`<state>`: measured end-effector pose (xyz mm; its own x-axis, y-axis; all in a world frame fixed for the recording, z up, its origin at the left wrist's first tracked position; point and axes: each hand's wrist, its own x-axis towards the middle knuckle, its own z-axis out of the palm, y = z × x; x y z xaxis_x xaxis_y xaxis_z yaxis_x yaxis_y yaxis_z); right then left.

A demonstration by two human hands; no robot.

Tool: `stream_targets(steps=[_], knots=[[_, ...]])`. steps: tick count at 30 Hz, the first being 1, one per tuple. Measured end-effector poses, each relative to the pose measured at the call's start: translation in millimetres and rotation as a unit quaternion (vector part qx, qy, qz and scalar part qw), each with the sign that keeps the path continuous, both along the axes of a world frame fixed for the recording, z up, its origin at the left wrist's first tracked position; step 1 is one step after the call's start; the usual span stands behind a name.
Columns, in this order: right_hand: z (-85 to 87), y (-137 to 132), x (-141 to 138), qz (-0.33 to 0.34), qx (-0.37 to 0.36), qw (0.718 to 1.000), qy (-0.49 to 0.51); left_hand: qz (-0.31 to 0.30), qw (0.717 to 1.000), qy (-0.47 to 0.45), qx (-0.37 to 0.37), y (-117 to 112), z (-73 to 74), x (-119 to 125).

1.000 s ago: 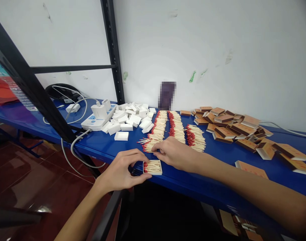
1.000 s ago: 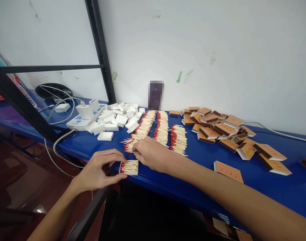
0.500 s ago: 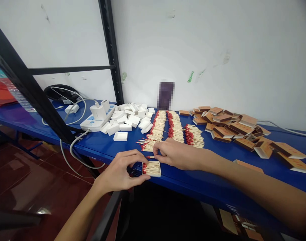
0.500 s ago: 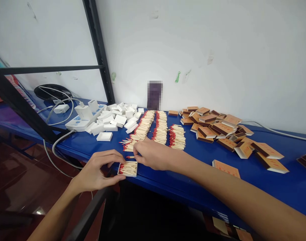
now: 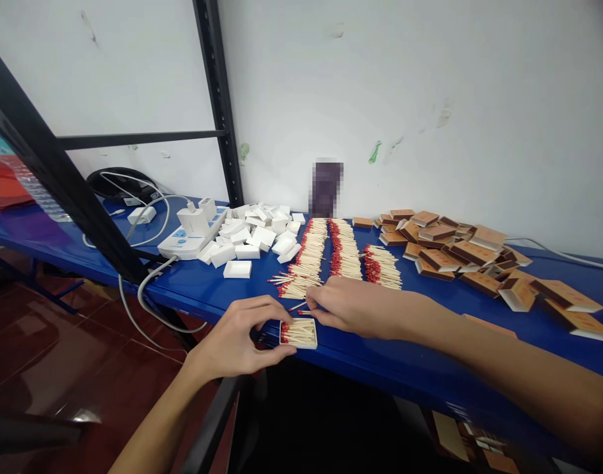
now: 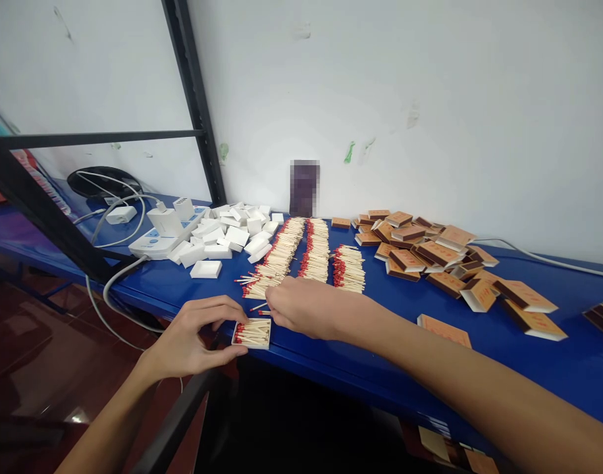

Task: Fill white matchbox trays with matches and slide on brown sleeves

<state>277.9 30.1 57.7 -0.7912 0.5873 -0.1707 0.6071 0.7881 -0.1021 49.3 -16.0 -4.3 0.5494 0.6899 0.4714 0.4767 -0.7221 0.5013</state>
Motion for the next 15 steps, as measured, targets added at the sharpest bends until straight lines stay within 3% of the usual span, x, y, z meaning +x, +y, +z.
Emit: stream_targets(steps=[8,15], knots=[[11.2,2,1,-0.013,-0.053,0.998,0.041,0.052,0.998,0.005,-0.018,-1,-0.6,2],[12.8,-9,-6,0.019,-0.111,0.991,0.075,0.057,0.998,-0.007,-0.034,-1,-1.8,4]])
